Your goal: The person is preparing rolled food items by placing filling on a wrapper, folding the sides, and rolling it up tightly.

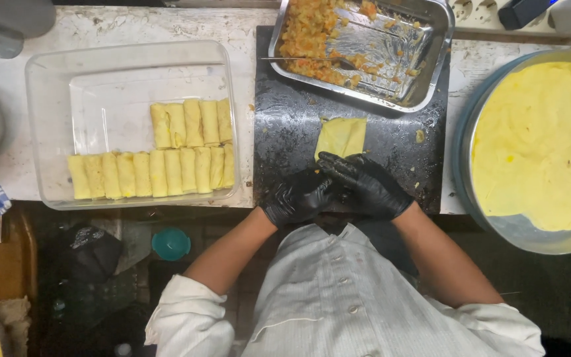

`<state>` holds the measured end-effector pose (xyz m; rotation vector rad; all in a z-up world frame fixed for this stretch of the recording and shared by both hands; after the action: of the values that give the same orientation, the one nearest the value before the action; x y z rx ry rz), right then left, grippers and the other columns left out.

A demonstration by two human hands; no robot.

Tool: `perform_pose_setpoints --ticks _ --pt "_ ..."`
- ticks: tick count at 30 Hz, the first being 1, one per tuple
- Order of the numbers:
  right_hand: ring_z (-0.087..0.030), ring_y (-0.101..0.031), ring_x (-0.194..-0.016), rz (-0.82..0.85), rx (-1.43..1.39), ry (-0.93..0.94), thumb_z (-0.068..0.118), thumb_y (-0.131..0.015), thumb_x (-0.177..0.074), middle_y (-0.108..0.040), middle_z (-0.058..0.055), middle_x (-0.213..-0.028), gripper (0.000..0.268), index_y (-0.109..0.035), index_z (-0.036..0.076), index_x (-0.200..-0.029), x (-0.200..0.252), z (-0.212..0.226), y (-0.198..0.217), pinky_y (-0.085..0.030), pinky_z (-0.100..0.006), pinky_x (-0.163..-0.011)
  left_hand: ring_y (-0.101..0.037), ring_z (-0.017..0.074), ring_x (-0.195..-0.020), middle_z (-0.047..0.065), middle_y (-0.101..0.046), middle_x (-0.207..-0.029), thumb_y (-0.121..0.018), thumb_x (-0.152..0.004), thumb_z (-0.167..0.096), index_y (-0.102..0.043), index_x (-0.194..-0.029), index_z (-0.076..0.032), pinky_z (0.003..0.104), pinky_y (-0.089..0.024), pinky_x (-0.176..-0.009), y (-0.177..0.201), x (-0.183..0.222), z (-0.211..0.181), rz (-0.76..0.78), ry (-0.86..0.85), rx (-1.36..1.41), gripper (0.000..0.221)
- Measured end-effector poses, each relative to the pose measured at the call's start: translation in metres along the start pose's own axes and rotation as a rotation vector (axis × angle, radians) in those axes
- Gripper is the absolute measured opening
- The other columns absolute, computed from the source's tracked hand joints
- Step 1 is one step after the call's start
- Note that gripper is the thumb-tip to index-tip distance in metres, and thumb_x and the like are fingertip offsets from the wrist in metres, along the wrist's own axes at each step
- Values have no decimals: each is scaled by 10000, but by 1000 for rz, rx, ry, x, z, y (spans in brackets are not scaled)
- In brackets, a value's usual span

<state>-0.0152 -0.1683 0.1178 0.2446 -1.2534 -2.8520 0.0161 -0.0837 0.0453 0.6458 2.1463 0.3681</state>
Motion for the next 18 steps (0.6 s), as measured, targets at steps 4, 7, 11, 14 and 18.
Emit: perform_pose_setpoints --ticks 4,7,11,14,18 --pt "-354 -621 -1094 -6 -161 -107 388 -744 -821 -647 -206 -1165 659 -538 82 -1368 8 -44 -20 -465 -444 -983 -695 329 -988 190 -723 -982 -730 -863 -213 -735 -1055 -31 409 -568 -888 3 -4 1 117 0 91 265" --pt "-394 -622 -1105 -74 94 150 408 -834 -729 -646 -229 -1203 872 -475 90 -1457 21 -41 -33 -487 -464 -969 -697 275 -1023 158 -728 -1050 -730 -872 -272 -720 -1121 -76 372 -576 -897 4 -4 -5 159 10 40 317" --pt "-349 -657 -1053 -229 156 146 180 -720 -890 -688 -186 -1147 537 -556 43 -1383 21 -25 -15 -518 -411 -948 -688 192 -1066 58 -727 -1114 -653 -892 -435 -729 -1112 -205 333 -572 -921 22 -4 -25 179 48 -244 327" --pt "-364 -625 -1077 -194 154 82 149 -776 -793 -666 -210 -1134 682 -524 40 -1417 28 -38 -24 -493 -432 -994 -577 189 -1232 66 -650 -1287 -356 -1062 -443 -677 -1284 -95 275 -479 -1040 16 3 -30 161 115 -105 524" --pt "-346 -602 -1124 -189 99 27 162 -777 -790 -649 -197 -1187 676 -536 38 -1409 32 -42 -28 -451 -409 -1044 -629 192 -1123 53 -685 -1178 -475 -983 -431 -700 -1208 -122 282 -519 -943 25 -9 -41 122 122 -199 444"
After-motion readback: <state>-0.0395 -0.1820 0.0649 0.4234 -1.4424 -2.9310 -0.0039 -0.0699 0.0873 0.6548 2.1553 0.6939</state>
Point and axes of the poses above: each hand's wrist, its own x-axis away from the middle knuckle, its own y-axis out of the back of the hand, z = x × y, the point moved 9 cm from there along -x, towards the middle knuckle
